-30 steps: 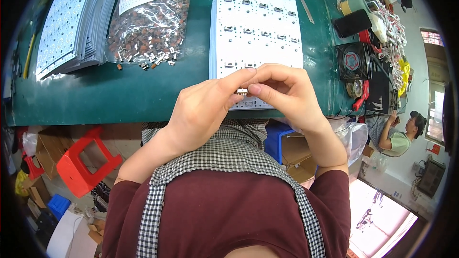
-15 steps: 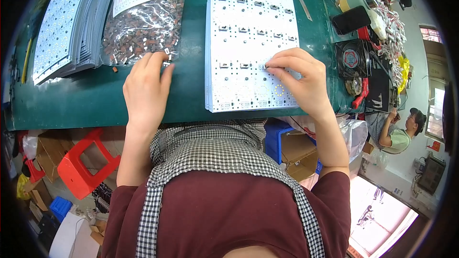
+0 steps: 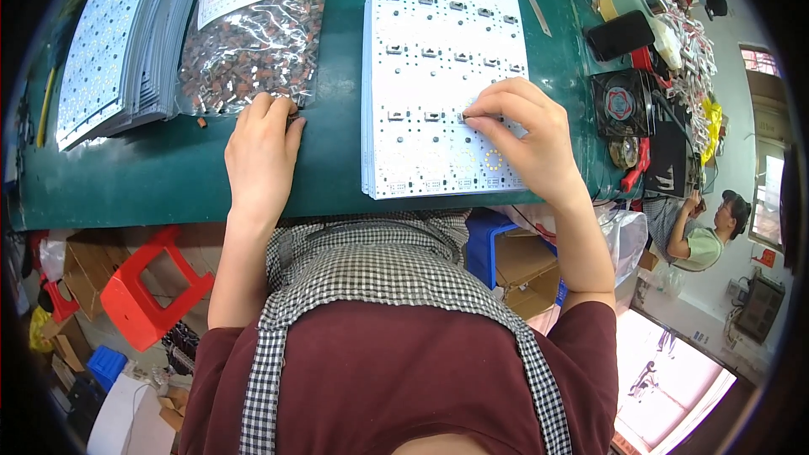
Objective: The person picks electronic components by hand from a plastic bag and places them into designated slots on printed circuit boards.
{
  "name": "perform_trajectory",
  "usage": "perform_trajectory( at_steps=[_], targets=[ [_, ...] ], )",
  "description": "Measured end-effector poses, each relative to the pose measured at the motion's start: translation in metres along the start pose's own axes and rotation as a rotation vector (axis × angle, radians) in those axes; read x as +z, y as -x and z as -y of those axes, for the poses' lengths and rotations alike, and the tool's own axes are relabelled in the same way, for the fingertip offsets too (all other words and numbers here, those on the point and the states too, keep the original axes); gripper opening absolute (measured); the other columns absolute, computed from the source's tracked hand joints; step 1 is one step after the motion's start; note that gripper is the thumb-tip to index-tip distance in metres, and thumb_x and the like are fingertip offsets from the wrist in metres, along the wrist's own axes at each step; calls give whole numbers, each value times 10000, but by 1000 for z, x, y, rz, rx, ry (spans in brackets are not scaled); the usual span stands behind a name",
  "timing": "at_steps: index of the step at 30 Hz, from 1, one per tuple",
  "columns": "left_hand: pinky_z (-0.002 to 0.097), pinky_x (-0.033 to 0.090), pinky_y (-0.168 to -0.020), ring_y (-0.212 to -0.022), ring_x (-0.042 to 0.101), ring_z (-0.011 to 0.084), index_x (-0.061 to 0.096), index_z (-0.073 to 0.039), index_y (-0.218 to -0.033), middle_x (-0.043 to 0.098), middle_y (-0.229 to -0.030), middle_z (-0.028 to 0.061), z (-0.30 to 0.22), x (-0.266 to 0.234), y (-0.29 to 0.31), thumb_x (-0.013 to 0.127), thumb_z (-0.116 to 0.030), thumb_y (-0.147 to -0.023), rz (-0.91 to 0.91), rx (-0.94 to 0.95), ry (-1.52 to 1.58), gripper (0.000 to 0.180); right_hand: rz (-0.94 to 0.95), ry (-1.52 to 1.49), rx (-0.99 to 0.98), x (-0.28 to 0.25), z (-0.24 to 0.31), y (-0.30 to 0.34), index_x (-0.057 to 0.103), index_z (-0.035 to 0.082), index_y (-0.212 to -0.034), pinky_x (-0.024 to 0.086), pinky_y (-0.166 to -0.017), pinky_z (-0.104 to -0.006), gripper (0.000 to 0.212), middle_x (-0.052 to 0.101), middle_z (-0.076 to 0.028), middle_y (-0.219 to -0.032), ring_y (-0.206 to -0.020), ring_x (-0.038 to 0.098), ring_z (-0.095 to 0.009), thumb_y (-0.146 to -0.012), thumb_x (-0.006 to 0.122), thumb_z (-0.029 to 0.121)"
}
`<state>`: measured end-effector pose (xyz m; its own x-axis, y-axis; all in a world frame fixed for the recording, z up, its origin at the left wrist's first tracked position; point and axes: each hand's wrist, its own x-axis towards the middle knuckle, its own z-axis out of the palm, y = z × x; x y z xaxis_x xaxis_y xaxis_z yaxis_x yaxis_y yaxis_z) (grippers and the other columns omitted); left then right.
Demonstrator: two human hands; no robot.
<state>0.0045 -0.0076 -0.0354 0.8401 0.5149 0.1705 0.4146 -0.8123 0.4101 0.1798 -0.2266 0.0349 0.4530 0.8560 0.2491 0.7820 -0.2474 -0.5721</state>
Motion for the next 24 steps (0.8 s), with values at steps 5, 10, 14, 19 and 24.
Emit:
perform_trajectory(
  at_steps=[5, 10, 14, 19, 24],
  targets=[
    [384, 474, -721, -850, 575, 275, 588, -20, -876, 563, -873, 89, 0, -2, 1, 647, -85, -800, 0, 9, 48, 116, 4, 23, -17, 0, 1, 0, 657, 53, -836, 487, -694, -338, 102, 622, -79, -821, -786, 612, -250, -742, 690, 36],
    [367, 465, -727, -825, 586, 266, 592, -21, -877, 596, -849, 92, -9, -12, 0, 664, -73, -779, -17, -1, 256, 132, -3, 58, -47, 1, 1, 0, 637, 51, -825, 486, -686, -343, 98, 614, -82, -818, -787, 601, -259, -740, 680, 26],
    [349, 477, -749, -852, 614, 265, 608, -20, -890, 640, -893, 100, -29, -25, -5, 698, -32, -726, -149, 300, 530, 187, -9, 118, -99, 2, 4, 0, 628, 48, -820, 485, -681, -351, 107, 605, -77, -812, -777, 593, -259, -730, 683, 26],
    [356, 486, -728, -825, 617, 262, 610, -27, -906, 642, -899, 92, -52, -19, -9, 708, -17, -708, -126, 459, 672, 221, 14, 192, -124, 2, 6, 1, 644, 26, -872, 490, -684, -329, 165, 615, -87, -828, -771, 607, -257, -716, 691, 4],
    [352, 490, -704, -810, 610, 261, 616, -41, -915, 629, -881, 84, -68, -21, -5, 720, -7, -682, -73, 505, 730, 258, -14, 24, -18, -2, 34, 0, 634, 35, -907, 493, -708, -301, 177, 626, -85, -878, -829, 616, -222, -741, 693, 24]
  ],
)
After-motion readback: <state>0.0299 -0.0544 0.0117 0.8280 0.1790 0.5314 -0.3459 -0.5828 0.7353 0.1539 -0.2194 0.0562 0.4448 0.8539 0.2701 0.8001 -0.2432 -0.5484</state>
